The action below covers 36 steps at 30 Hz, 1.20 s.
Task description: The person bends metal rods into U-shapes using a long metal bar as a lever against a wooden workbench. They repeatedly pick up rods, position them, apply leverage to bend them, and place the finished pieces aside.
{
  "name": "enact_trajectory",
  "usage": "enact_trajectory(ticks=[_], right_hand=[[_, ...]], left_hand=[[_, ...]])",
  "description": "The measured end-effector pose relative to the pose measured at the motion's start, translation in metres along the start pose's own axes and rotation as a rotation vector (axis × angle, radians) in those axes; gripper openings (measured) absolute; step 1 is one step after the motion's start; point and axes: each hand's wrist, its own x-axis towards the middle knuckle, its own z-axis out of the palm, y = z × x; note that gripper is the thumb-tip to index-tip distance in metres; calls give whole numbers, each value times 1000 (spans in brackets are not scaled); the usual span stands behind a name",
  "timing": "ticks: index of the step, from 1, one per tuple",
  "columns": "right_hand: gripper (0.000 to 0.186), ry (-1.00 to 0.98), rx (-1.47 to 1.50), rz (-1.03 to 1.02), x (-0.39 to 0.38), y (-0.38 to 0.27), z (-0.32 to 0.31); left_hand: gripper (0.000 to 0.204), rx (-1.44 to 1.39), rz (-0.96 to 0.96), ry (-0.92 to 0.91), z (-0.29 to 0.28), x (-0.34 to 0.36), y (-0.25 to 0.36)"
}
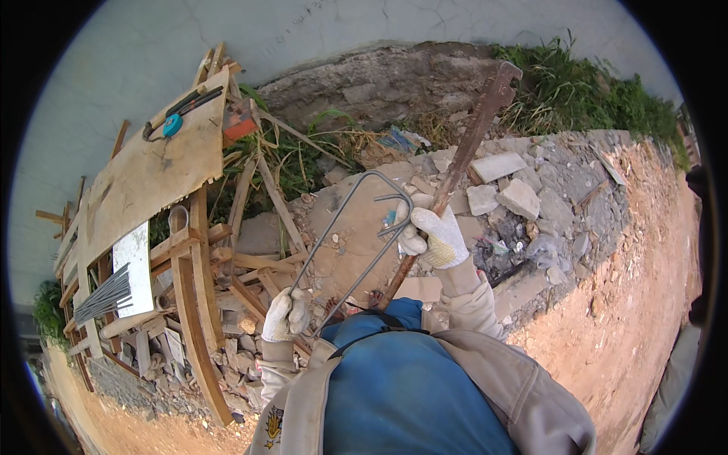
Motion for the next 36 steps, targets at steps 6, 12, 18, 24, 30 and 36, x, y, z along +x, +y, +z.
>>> enact_trajectory(ticks=[6,12,18,24,30,36], right_hand=[[13,133,-37,-79,-1,2,9],[14,122,33,-53,0,0,6],[15,62,2,-9,5,9,-12],[21,118,-236,94,26,33,-57],[22,322,-781,331,37,82,-123],[15,254,-1167,787,5,128,-227]], left_hand=[[39,55,27,8,8,2,8],[40,121,50,46,8,-4,21],[44,220,63,88,9,-10,28],[50,246,26,196,12,-24,14],[43,145,-93,563,-19,-57,-61],[27,-259,-51,1035,-73,-109,-174]])
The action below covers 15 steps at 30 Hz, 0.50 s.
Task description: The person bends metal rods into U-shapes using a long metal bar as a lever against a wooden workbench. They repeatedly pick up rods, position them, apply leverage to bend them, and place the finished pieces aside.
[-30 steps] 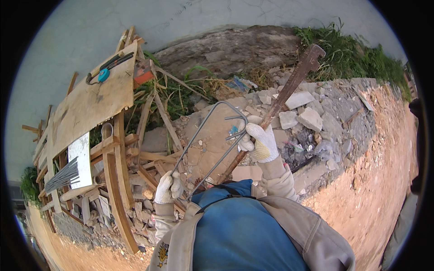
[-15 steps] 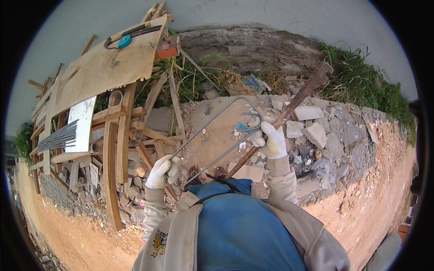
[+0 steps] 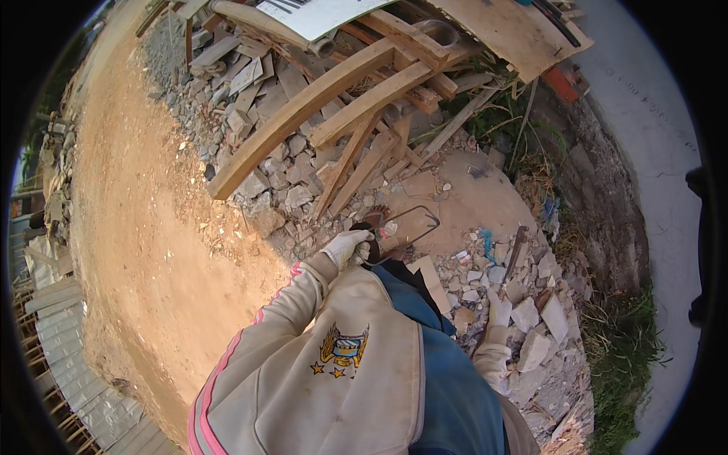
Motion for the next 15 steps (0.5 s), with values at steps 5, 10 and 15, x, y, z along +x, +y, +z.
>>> enact_trajectory(ticks=[5,10,15], right_hand=[[20,-71,-426,111,11,75,1],[23,-202,-571,77,-1,99,4],[34,-260,-953,33,4,107,2]], left_hand=[[21,-291,105,524,-83,42,-66],[21,-171,289,876,-185,73,-95],[22,-325,202,901,-232,49,-96]])
